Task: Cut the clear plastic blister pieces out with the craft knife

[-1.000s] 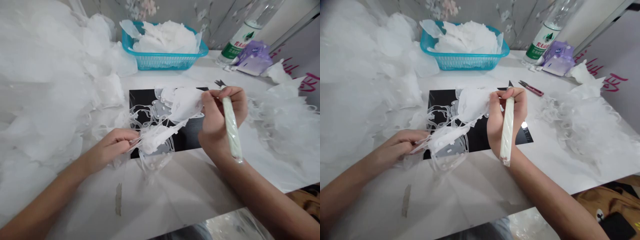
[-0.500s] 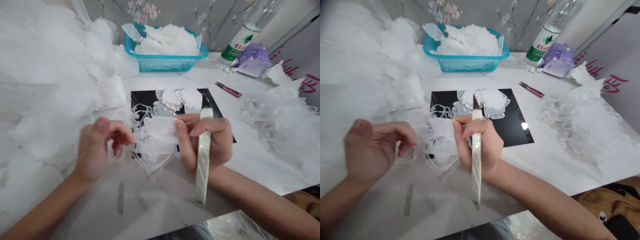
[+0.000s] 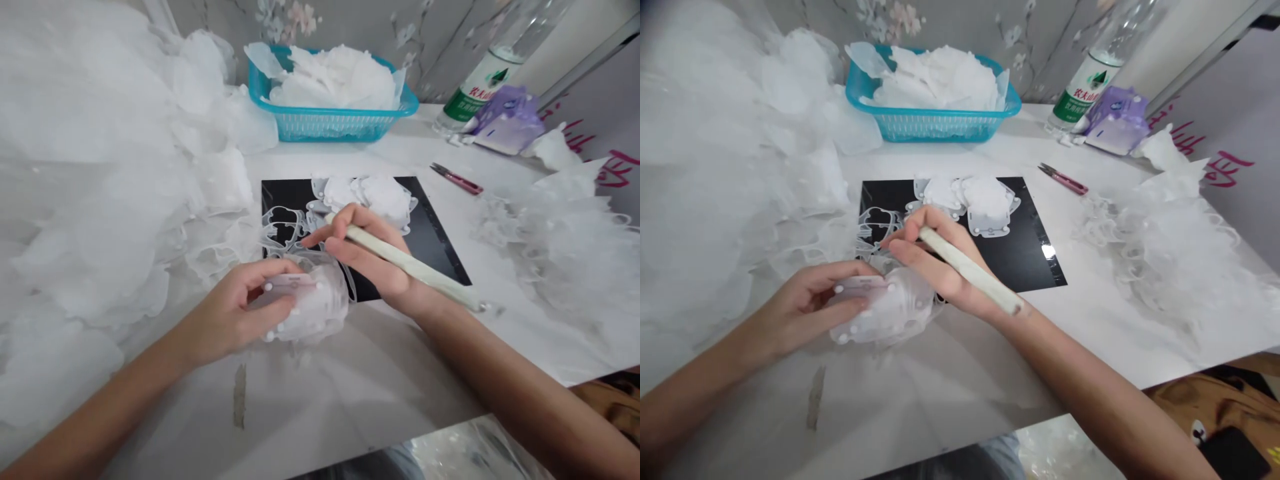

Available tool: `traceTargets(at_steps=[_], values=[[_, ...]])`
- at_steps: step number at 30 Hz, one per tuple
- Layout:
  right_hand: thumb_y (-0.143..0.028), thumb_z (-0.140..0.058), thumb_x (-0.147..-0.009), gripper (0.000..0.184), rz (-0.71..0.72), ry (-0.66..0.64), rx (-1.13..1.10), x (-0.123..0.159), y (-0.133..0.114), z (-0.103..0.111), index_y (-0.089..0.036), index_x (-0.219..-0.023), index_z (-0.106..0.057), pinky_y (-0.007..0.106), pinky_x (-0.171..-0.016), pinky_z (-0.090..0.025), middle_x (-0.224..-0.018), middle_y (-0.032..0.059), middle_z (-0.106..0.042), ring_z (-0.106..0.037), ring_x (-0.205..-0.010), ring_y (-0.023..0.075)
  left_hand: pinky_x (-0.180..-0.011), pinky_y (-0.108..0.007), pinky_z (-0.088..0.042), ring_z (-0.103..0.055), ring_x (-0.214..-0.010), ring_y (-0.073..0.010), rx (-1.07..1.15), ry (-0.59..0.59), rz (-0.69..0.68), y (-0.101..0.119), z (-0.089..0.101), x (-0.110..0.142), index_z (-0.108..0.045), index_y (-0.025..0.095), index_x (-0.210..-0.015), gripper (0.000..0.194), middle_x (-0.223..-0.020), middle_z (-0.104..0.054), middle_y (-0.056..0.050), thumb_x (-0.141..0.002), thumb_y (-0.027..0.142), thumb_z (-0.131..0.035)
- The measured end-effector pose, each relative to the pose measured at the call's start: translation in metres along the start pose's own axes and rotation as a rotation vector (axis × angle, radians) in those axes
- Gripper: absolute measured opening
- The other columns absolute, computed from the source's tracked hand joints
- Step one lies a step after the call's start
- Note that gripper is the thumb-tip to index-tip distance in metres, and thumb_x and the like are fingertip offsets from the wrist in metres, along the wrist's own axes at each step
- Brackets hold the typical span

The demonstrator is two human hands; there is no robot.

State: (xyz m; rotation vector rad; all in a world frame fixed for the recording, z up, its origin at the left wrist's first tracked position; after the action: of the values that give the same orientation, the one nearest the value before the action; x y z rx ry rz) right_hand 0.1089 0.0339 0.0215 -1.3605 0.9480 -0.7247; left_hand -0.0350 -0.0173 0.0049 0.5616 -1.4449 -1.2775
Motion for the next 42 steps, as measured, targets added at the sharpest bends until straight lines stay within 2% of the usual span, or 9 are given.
traceTargets(at_steps=[3,6,12,19,26,33,36,39,42], values=[[-0.026,-0.061,-0.086,0.019,-0.222,-0.230,-0.120,0.004,0.011,-0.010,-0.019,-0.079,-0.045,0.024,-0.061,-0.041,-0.080,0.0012,-0.062,-0.057,-0.072,0.0116,-0.045,-0.018,-0.026,-0.036,-0.050,-0.0067,-0.005,0.036,-0.054,0.006,0.002,0.002,-0.061,0.020,-0.077,0.010,-0.058,-0.042,0.006,-0.071,0.027,-0.057],[-0.022,-0.070,-0.079,0.024,-0.281,-0.309,-0.176,0.008,0.013,-0.017,-0.019,-0.079,-0.046,0.021,-0.054,-0.036,-0.077,-0.0005,-0.060,-0.050,-0.064,0.0091,-0.045,-0.017,-0.025,-0.035,-0.050,-0.0060,-0.027,0.058,-0.114,0.011,0.003,0.004,-0.060,0.019,-0.073,0.009,-0.057,-0.043,0.006,-0.069,0.023,-0.053],[-0.008,-0.072,-0.070,0.031,-0.322,-0.103,-0.417,0.004,0.017,-0.015,-0.018,-0.074,-0.044,0.019,-0.062,-0.043,-0.073,-0.0032,-0.065,-0.058,-0.068,0.0074,-0.044,-0.017,-0.027,-0.036,-0.048,-0.0061,-0.061,0.130,-0.145,0.013,0.005,0.005,-0.060,0.018,-0.072,0.009,-0.057,-0.043,0.006,-0.069,0.024,-0.053],[-0.011,-0.073,-0.069,0.029,-0.203,0.029,-0.291,0.006,0.018,-0.014,-0.019,-0.074,-0.045,0.021,-0.062,-0.041,-0.075,-0.0033,-0.064,-0.055,-0.067,0.0085,-0.039,-0.018,-0.027,-0.038,-0.046,-0.0068,-0.095,0.102,-0.032,0.002,0.000,-0.005,-0.064,0.018,-0.072,0.026,-0.055,-0.046,0.005,-0.073,0.043,-0.066],[-0.011,-0.067,-0.070,0.027,-0.381,0.136,-0.448,0.014,0.025,-0.020,-0.021,-0.076,-0.043,0.021,-0.061,-0.041,-0.071,-0.0041,-0.062,-0.054,-0.066,0.0093,-0.043,-0.019,-0.030,-0.041,-0.049,-0.0078,-0.138,0.061,-0.071,0.003,0.001,-0.006,-0.061,0.016,-0.068,0.030,-0.055,-0.046,0.004,-0.078,0.044,-0.064],[-0.043,-0.047,-0.093,0.022,-0.069,0.254,-0.068,0.005,0.008,0.005,-0.022,-0.089,-0.052,0.025,-0.071,-0.047,-0.074,-0.0013,-0.061,-0.060,-0.074,0.0116,-0.044,-0.016,-0.041,-0.053,-0.052,-0.0077,0.028,0.160,-0.103,-0.008,0.004,-0.008,-0.047,0.025,-0.095,0.031,-0.079,-0.063,0.005,-0.076,0.037,-0.069],[-0.050,-0.035,-0.097,0.030,0.017,0.359,-0.037,0.002,0.000,0.022,-0.025,-0.098,-0.052,0.025,-0.061,-0.050,-0.072,-0.0022,-0.062,-0.060,-0.062,0.0103,-0.052,-0.016,-0.046,-0.060,-0.064,-0.0092,-0.004,0.164,-0.155,-0.007,0.005,-0.010,-0.052,0.024,-0.089,0.023,-0.088,-0.068,0.003,-0.077,0.034,-0.068],[-0.047,-0.049,-0.093,0.026,0.042,0.344,-0.036,0.001,-0.009,0.026,-0.023,-0.089,-0.058,0.024,-0.052,-0.051,-0.071,-0.0019,-0.065,-0.060,-0.052,0.0087,-0.067,-0.018,-0.050,-0.063,-0.082,-0.0136,-0.113,0.203,-0.157,-0.004,0.007,-0.010,-0.064,0.022,-0.083,0.015,-0.096,-0.068,0.000,-0.075,0.034,-0.068],[-0.029,-0.072,-0.079,0.010,0.049,0.286,-0.048,0.002,-0.019,0.023,-0.023,-0.084,-0.066,0.022,-0.050,-0.052,-0.067,-0.0034,-0.067,-0.062,-0.052,0.0086,-0.064,-0.022,-0.051,-0.063,-0.076,-0.0141,-0.120,0.242,-0.103,-0.004,0.009,-0.008,-0.066,0.023,-0.097,0.025,-0.098,-0.069,0.000,-0.074,0.035,-0.068]])
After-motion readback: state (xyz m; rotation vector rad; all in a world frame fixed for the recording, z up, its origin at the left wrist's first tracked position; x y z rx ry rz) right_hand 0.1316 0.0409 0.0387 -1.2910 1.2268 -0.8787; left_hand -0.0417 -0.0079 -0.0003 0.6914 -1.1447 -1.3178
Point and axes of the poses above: each hand's wrist, its own x-axis away from the middle knuckle, its own z-axis out of the back of the hand, y = z × x, the point moved 6 cm from there along -x, towards the middle knuckle
